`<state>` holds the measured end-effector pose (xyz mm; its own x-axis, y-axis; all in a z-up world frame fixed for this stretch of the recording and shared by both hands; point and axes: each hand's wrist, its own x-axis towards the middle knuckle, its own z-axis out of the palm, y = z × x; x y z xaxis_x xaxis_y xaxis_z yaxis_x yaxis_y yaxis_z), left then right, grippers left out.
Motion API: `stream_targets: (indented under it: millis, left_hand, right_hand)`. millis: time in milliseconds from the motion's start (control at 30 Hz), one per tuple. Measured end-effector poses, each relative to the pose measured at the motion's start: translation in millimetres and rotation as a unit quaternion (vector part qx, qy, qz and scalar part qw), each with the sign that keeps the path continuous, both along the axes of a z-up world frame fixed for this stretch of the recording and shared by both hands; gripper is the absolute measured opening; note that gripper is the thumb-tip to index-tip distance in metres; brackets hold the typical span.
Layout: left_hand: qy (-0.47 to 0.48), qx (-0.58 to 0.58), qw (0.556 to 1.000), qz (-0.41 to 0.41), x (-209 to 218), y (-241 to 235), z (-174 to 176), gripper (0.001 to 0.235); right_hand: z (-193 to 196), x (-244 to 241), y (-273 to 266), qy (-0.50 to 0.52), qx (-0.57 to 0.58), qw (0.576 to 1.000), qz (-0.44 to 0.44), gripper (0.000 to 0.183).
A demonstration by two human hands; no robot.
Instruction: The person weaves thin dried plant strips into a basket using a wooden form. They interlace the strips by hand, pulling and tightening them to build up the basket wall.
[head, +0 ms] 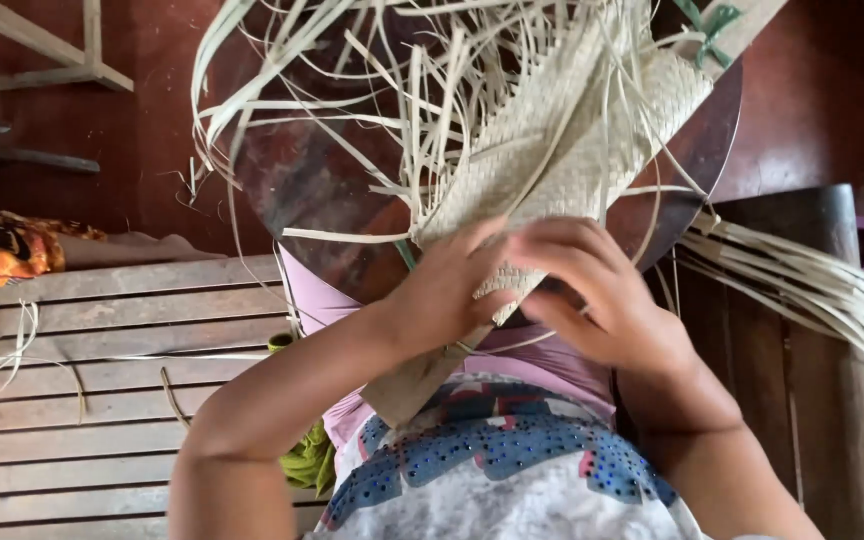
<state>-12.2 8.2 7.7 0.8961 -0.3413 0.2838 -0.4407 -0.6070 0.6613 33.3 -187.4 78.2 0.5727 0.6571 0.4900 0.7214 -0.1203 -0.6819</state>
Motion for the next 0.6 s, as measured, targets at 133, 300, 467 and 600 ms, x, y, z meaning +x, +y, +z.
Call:
stream_targets:
  millis: [133,300,467,600]
  left_hand:
    - [-0.062,0.153,0.984,0.060,-29.5,42.3,-8.7,0.060]
    - [-0.086,0.243,0.961,0.101,-42.2,87.7,-16.8,0.047]
    - [0.137,0.128,0.970,0.153,-41.8,104.7,34.6,0.032]
    - [0.161,0.029,0.984,0.077,-62.6,77.0,25.8,0.040]
  right_hand:
    - [-43.2,9.1,-9.4,-0.078,-0.176,0.979,-0.064,0.045]
    - [-61.2,41.7,-47.0,-0.141,-0.198,0.965,-0.097,0.036]
    - [-47.3,62.4,-100.9,-0.139,-0.231,0.945,-0.185,0.030]
    - [-26.5,56.0,-121.5,-0.083,-0.315,0.890,-0.320,0.026]
